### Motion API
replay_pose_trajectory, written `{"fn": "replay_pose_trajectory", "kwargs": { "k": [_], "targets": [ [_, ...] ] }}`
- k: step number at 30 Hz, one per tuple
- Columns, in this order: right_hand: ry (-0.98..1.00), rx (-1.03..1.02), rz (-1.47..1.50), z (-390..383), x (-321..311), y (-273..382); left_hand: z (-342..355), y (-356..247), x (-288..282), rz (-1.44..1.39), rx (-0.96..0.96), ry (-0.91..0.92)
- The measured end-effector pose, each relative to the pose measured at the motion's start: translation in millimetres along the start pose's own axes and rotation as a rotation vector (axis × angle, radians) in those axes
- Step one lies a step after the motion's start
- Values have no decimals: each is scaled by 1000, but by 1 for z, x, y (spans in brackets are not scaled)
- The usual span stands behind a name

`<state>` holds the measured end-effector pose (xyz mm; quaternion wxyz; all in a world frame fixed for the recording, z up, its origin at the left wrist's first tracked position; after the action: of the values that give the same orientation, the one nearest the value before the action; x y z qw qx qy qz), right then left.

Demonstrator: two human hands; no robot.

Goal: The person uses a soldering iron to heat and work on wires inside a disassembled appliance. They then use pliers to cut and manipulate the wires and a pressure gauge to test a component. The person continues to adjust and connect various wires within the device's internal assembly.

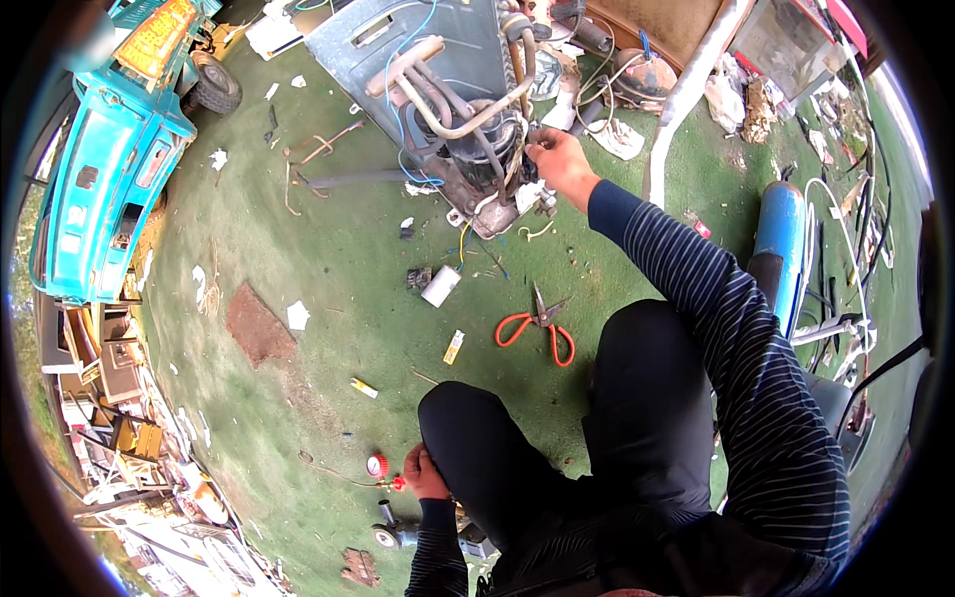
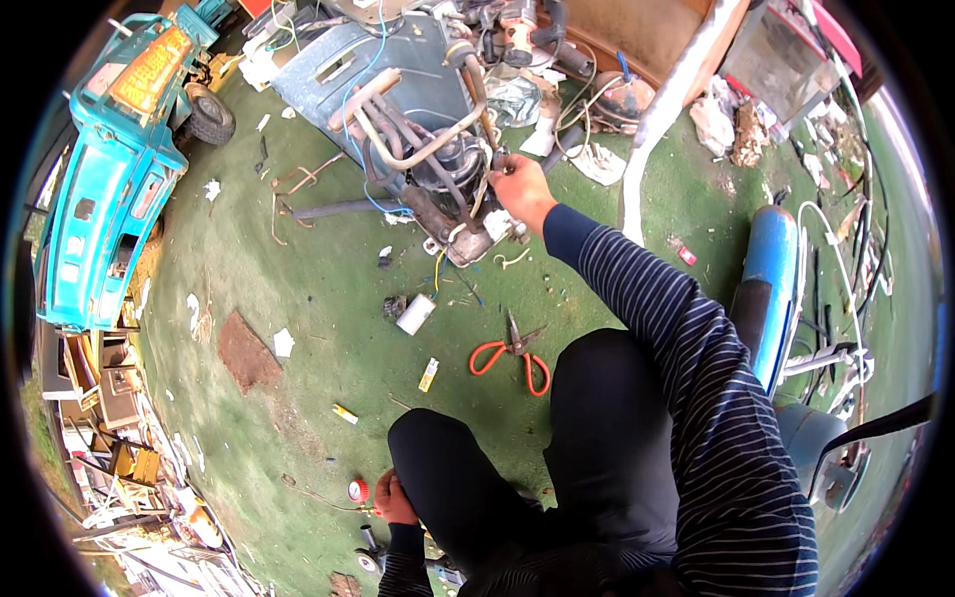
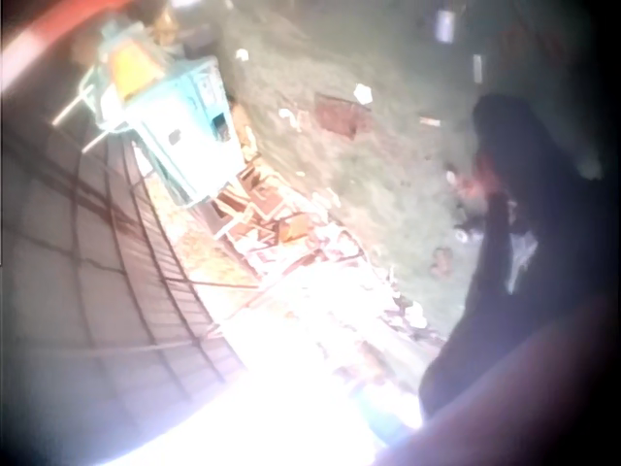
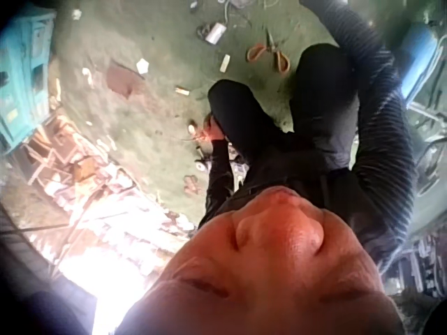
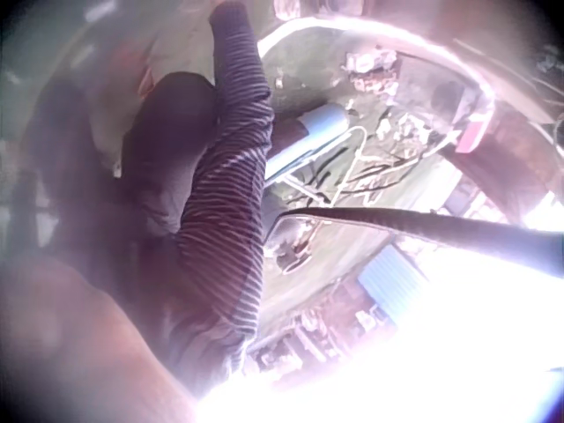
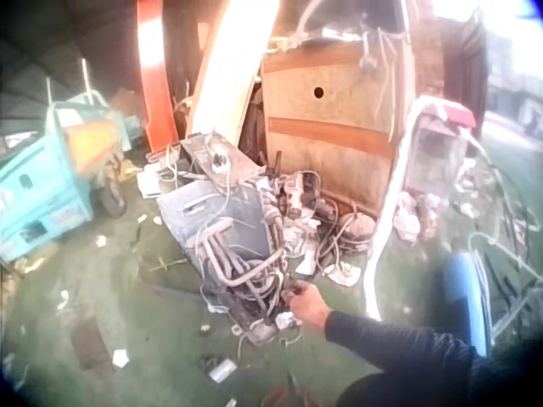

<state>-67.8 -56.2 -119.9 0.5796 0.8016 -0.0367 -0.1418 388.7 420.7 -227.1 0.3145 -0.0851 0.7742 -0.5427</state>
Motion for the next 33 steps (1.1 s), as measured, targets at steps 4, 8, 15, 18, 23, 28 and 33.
{"fn": "replay_pose_trajectory", "kwargs": {
  "k": [4,8,15,18,23,28,33],
  "targets": [
    [-72,-57,-51,33,14,-9,-18,13,0,-95,-73,-28],
    [-150,-184,-171,38,10,-4,-22,22,0,-56,-109,-64],
    [48,-179,-221,27,-4,24,-48,-20,-8,-34,-57,-112],
    [256,36,209,23,1,24,-34,-53,-5,-150,-160,-97],
    [503,184,-3,40,-22,33,41,-162,20,-139,50,-98],
    [662,219,98,44,-45,42,86,-310,98,-172,318,45],
    [673,633,257,-10,-55,-11,98,-396,164,-114,477,388]
  ]
}}
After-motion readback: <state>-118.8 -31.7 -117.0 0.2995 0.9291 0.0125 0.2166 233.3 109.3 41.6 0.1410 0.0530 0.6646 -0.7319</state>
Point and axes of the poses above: each hand's wrist, its own z-axis towards the middle knuckle, its own x-axis out of the palm, y = z × x, the point moved 6 cm from there along z, towards the middle knuckle, and after that the axes turned 5 degrees about x, right-handed, at the moved point
